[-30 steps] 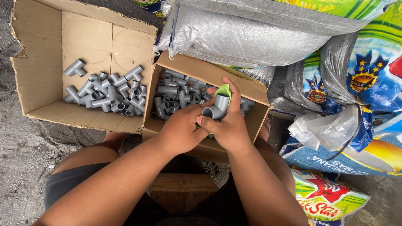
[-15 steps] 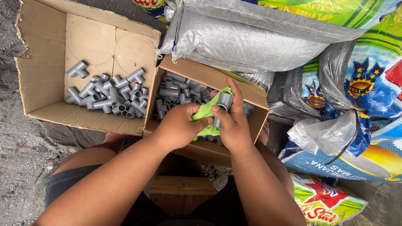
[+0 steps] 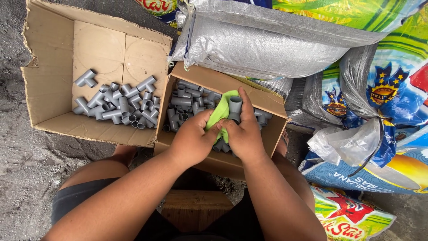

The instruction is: Cleaning PVC pipe T-joints by wiping them with a cloth and moving them between boxes.

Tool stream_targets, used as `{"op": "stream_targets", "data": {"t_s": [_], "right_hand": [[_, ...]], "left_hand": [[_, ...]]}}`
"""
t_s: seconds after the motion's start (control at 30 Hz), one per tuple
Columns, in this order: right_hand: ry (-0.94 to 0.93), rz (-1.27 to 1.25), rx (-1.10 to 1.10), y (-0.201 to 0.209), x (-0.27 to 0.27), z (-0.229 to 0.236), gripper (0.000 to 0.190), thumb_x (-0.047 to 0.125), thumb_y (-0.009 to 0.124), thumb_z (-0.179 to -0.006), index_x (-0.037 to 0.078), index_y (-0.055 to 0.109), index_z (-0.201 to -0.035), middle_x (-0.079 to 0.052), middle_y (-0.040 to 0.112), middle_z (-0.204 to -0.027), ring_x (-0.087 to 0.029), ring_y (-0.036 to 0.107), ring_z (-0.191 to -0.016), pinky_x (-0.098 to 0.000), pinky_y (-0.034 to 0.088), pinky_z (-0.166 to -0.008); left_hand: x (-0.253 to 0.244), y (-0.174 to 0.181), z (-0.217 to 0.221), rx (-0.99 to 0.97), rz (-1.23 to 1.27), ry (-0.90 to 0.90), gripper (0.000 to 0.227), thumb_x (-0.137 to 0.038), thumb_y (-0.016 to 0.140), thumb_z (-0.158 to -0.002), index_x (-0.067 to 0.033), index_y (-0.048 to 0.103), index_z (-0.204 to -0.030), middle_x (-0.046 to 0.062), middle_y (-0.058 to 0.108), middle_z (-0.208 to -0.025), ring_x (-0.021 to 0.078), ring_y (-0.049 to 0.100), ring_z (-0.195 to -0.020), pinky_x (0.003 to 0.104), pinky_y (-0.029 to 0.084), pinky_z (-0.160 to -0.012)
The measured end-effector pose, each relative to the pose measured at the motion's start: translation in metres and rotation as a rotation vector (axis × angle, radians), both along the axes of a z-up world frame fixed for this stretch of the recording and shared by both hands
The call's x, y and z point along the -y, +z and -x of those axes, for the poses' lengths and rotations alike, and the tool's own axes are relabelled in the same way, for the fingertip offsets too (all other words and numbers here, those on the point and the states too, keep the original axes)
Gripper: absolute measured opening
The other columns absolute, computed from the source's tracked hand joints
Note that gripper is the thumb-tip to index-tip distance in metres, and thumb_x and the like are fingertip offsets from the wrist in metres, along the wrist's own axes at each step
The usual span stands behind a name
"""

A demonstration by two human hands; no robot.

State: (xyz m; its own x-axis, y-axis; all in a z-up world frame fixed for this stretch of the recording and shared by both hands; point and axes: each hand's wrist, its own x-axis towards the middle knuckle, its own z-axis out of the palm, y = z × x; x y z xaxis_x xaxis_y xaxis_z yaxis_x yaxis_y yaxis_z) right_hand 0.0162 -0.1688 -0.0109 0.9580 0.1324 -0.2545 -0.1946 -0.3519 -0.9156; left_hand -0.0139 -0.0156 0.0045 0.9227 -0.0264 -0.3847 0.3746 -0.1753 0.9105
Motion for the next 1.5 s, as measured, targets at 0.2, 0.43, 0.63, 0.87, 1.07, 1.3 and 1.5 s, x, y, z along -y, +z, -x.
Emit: {"op": "stream_targets", "data": {"t_s": [0.2, 0.43, 0.63, 0.87, 1.07, 1.3, 1.5], "right_hand": [[0.105, -0.043, 0.508, -0.010, -0.011, 0.016, 0.047, 0.001, 0.059, -0.093, 0.006, 0.059, -0.140, -0.022, 0.050, -0.147, -0.048, 0.049, -0.138, -0.0590, 0.037, -0.115], [0.046, -0.045, 0.582, -0.028, 0.000, 0.003, 0.040, 0.037, 0.054, -0.106, 0.007, 0.067, -0.129, -0.021, 0.056, -0.139, -0.042, 0.057, -0.131, -0.0536, 0.043, -0.111], [0.181, 0.073, 0.778, -0.012, -0.009, 0.009, 0.043, 0.021, 0.047, -0.107, 0.003, 0.054, -0.146, -0.021, 0.053, -0.142, -0.044, 0.053, -0.134, -0.0562, 0.039, -0.113], [0.066, 0.066, 0.767, -0.024, 0.006, -0.004, 0.046, 0.021, 0.039, -0.112, 0.000, 0.044, -0.153, -0.024, 0.051, -0.141, -0.042, 0.052, -0.134, -0.0567, 0.041, -0.113], [0.133, 0.036, 0.816, -0.011, -0.008, 0.006, 0.047, 0.022, 0.041, -0.111, -0.004, 0.047, -0.149, -0.024, 0.055, -0.139, -0.044, 0.056, -0.131, -0.0567, 0.042, -0.112], [0.043, 0.010, 0.711, -0.015, -0.003, 0.002, 0.046, 0.022, 0.040, -0.111, -0.002, 0.046, -0.150, -0.026, 0.057, -0.139, -0.046, 0.057, -0.132, -0.0566, 0.046, -0.110], [0.011, -0.107, 0.722, -0.017, -0.008, 0.012, 0.049, 0.025, 0.037, -0.112, -0.004, 0.045, -0.150, -0.023, 0.057, -0.141, -0.037, 0.058, -0.130, -0.0477, 0.048, -0.110]], "left_hand": [[0.004, -0.006, 0.004, 0.032, 0.105, 0.013, 0.035, -0.011, 0.057, -0.099, -0.0072, 0.069, -0.132, 0.025, 0.077, -0.095, 0.0302, 0.075, -0.092, 0.044, 0.060, -0.085], [0.000, -0.007, 0.006, 0.046, 0.239, -0.005, 0.042, -0.010, 0.054, -0.101, -0.0061, 0.063, -0.141, 0.016, 0.079, -0.096, 0.0144, 0.069, -0.088, 0.039, 0.060, -0.088], [-0.003, -0.015, 0.008, 0.094, 0.262, 0.039, 0.038, -0.016, 0.048, -0.105, -0.0069, 0.067, -0.137, 0.009, 0.069, -0.076, 0.0131, 0.059, -0.073, 0.030, 0.056, -0.071], [0.000, 0.007, 0.009, 0.124, 0.410, 0.001, 0.038, -0.024, 0.046, -0.107, -0.0053, 0.070, -0.130, 0.011, 0.073, -0.089, 0.0120, 0.059, -0.086, 0.035, 0.056, -0.086], [-0.003, -0.016, 0.014, 0.129, 0.434, -0.027, 0.050, -0.036, 0.038, -0.111, -0.0034, 0.066, -0.136, 0.020, 0.075, -0.111, 0.0217, 0.066, -0.100, 0.048, 0.054, -0.101], [0.006, -0.011, 0.016, 0.145, 0.291, 0.063, 0.026, -0.001, 0.057, -0.099, -0.0101, 0.079, -0.112, 0.004, 0.075, -0.083, 0.0038, 0.059, -0.073, 0.025, 0.060, -0.068], [0.011, -0.004, 0.009, 0.161, 0.207, 0.190, 0.013, -0.005, 0.072, -0.092, -0.0060, 0.080, -0.103, 0.009, 0.076, -0.082, 0.0086, 0.069, -0.069, 0.029, 0.061, -0.061]]}}
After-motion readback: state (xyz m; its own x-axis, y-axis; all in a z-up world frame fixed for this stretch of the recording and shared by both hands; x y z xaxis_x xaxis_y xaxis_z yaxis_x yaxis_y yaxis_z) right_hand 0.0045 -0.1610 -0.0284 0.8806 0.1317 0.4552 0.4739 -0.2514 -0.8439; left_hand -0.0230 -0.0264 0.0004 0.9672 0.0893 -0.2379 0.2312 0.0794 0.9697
